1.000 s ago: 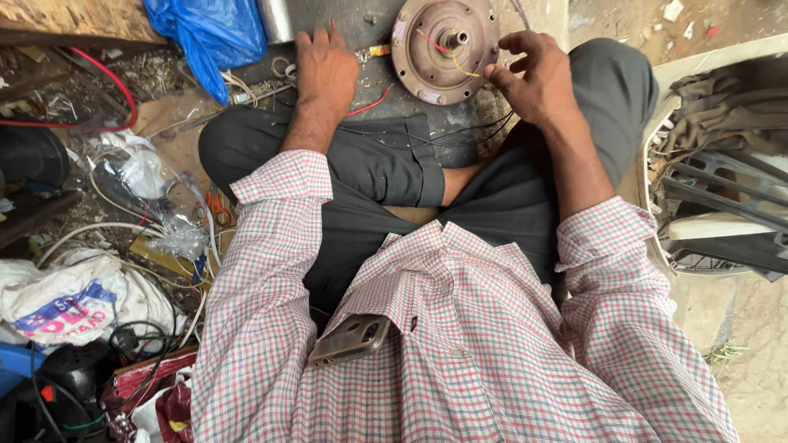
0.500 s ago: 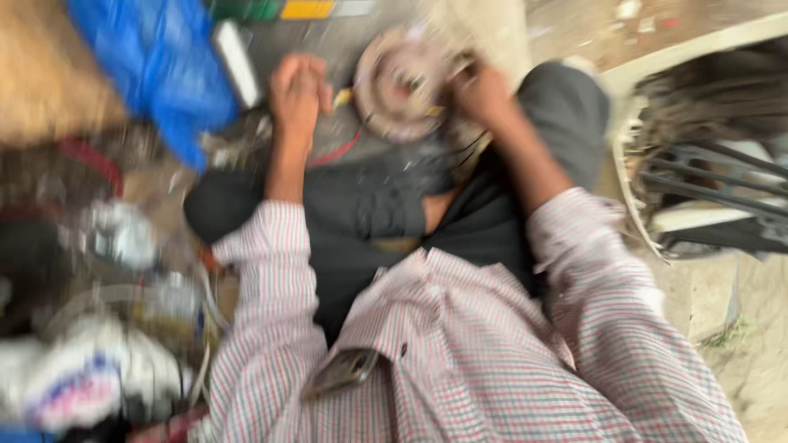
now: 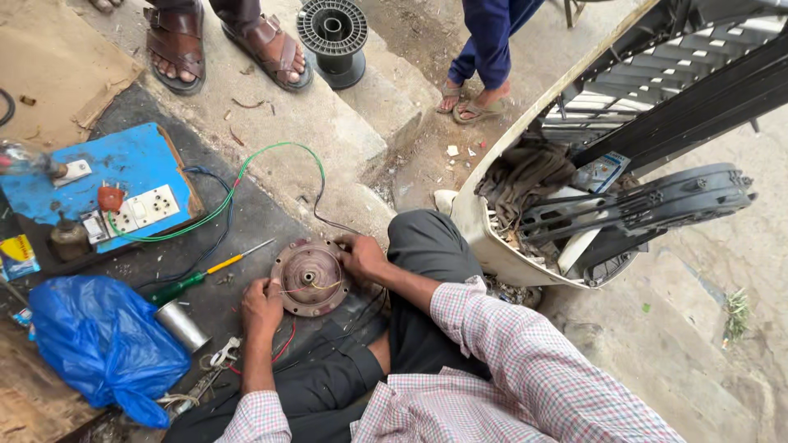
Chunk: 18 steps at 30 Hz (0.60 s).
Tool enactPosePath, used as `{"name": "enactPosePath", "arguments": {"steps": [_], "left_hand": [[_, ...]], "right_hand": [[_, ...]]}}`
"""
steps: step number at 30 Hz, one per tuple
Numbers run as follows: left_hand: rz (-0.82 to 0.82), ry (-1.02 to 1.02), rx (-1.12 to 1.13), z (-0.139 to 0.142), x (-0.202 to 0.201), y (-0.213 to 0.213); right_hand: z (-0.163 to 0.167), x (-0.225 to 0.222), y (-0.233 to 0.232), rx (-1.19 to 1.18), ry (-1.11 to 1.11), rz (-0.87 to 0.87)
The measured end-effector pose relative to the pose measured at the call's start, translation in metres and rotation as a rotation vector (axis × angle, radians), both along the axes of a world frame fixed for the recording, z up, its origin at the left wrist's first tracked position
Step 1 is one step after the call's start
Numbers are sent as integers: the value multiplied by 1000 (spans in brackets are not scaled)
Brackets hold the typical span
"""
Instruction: The person sits on the ground and works on a circular electrical motor component. They use a screwdriver to adjust wires, handle a spool of solder wire, and repeatedly lift and rotate the component to inspect it from different angles.
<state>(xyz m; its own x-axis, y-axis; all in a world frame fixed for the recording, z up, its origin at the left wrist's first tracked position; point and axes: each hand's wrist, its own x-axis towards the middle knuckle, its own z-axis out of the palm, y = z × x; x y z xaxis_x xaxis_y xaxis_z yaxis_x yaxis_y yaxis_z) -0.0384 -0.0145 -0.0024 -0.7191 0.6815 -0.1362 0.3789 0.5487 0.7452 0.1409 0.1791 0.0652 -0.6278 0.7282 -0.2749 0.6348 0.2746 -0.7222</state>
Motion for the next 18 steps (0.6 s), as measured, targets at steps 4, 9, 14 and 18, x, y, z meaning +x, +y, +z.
{"name": "enactPosePath", "arguments": {"steps": [4,9,14,18], "left_hand": [[-16,54,-24,-1,0,-6],[-72,-99,-169,0,-1,-8],[-78,-103,19,-9,0,-20],[-35,-1,40,-2,1,-33]], "right_hand": [[7,-7,-5,-76,-19,-92],[-20,-10,2,-10,-25,-77],[-61,-8,7,21,-21,-89],[-65,4,6,-128,178,-46]]}}
